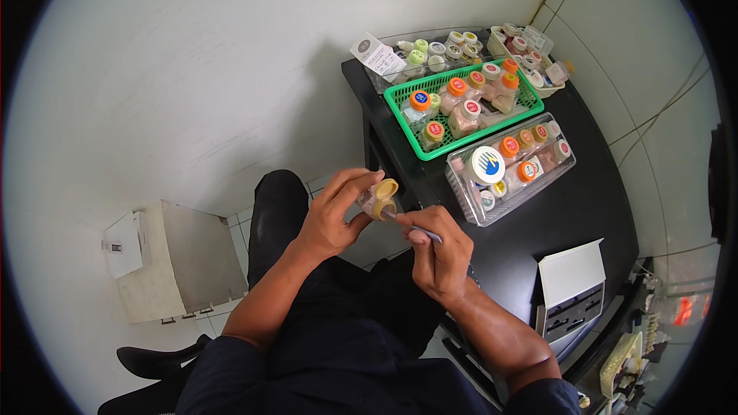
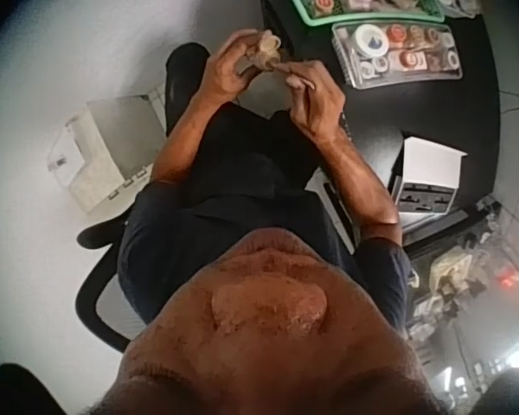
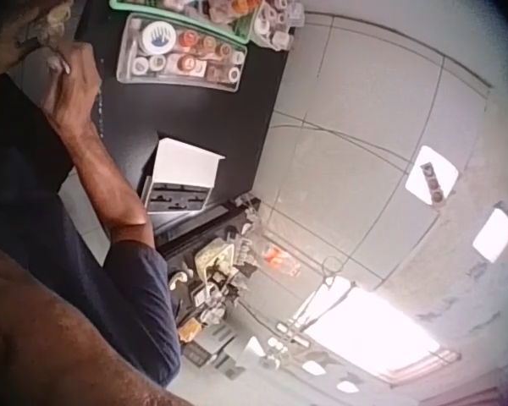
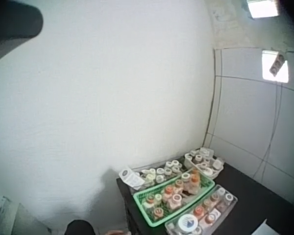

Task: Selecting and extracting ceramic powders or stains from various small jars using a dental tool at a laboratory bench.

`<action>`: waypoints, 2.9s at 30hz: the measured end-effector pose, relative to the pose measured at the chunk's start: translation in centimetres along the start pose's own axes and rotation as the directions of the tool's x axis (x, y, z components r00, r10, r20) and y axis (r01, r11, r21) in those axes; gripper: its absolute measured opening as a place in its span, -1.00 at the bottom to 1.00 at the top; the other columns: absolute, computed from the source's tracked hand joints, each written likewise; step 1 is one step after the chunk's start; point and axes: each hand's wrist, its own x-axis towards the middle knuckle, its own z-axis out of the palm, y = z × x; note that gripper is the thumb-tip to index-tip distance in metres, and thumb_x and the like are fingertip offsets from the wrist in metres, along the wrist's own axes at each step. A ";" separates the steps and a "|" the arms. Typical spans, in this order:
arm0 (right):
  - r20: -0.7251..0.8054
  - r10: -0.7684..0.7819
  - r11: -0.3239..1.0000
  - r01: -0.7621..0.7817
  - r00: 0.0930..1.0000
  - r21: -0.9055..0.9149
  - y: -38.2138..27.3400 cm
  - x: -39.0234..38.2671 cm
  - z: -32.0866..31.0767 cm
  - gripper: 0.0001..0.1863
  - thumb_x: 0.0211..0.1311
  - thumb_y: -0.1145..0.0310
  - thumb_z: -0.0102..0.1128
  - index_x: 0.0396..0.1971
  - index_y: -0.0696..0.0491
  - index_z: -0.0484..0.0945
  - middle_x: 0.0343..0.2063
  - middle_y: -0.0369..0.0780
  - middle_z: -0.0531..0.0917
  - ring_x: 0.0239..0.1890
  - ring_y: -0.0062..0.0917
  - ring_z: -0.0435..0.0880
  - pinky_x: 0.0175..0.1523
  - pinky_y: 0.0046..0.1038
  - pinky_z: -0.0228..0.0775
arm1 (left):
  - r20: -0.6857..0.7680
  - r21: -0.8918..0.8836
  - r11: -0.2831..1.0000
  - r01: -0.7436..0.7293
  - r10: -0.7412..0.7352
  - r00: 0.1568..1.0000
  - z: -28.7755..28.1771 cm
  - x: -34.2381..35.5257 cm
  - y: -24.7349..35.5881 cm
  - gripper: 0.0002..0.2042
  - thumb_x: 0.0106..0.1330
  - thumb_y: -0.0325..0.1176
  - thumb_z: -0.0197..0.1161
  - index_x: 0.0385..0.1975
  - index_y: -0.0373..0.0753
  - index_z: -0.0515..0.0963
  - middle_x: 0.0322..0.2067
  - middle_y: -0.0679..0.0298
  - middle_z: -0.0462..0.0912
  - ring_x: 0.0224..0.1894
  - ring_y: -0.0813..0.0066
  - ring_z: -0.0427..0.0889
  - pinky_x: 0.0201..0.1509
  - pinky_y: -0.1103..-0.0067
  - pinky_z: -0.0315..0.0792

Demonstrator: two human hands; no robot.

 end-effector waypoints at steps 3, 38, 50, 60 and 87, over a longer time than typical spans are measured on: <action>0.043 0.015 0.999 -0.016 0.999 0.029 -0.1 0.3 0.0 -0.70 0.29 0.72 0.36 0.01 0.22 0.67 -0.24 -0.08 0.72 -0.32 -0.23 0.72 -0.24 -0.28 0.57 | -0.011 0.050 0.999 0.000 0.001 1.000 0.2 -0.3 -0.1 -0.36 0.04 -0.64 0.66 0.21 -0.17 0.66 0.12 0.16 0.68 0.08 0.21 0.77 0.03 0.38 0.70; 0.035 0.081 0.997 -0.081 0.996 0.017 0.1 0.4 -0.2 -0.75 0.31 0.70 0.33 -0.06 0.17 0.75 -0.30 -0.14 0.74 -0.33 -0.24 0.73 -0.19 -0.34 0.58 | 0.213 -0.384 0.902 0.195 -0.119 0.970 -0.1 -0.7 -0.1 -0.22 0.22 -0.74 0.46 0.48 -0.21 0.35 0.11 0.15 0.51 0.23 0.25 0.60 0.32 0.37 0.51; 0.046 0.067 0.998 -0.066 0.997 -0.019 0.0 0.6 -0.3 -0.79 0.34 0.60 0.40 -0.06 0.12 0.77 -0.29 -0.19 0.77 -0.28 -0.29 0.65 -0.13 -0.33 0.51 | 0.141 -0.435 0.889 0.147 -0.094 0.986 1.5 -2.1 -2.6 -0.44 0.28 -0.70 0.53 0.20 -0.21 0.43 0.25 0.12 0.54 0.17 0.26 0.73 0.25 0.40 0.64; 0.004 0.094 0.993 -0.094 0.996 -0.066 0.3 0.7 -0.3 -0.89 0.42 0.47 0.39 -0.13 0.10 0.79 -0.33 -0.22 0.78 -0.29 -0.29 0.56 -0.09 -0.32 0.45 | 0.234 -0.383 0.897 0.218 -0.134 0.963 -0.1 -0.9 -0.3 -0.27 0.19 -0.72 0.54 0.38 -0.24 0.41 0.18 0.17 0.47 0.28 0.36 0.57 0.26 0.49 0.54; 0.046 -0.022 0.998 0.025 0.999 -0.059 0.2 0.5 -0.1 -0.75 0.21 0.61 0.46 -0.11 0.09 0.79 -0.32 -0.23 0.75 -0.27 -0.27 0.57 -0.12 -0.31 0.47 | 0.176 -0.405 0.873 0.273 -0.218 0.960 2.0 -2.5 -2.5 -0.42 0.28 -0.54 0.63 0.16 -0.21 0.36 0.10 0.13 0.59 0.07 0.35 0.71 0.21 0.41 0.59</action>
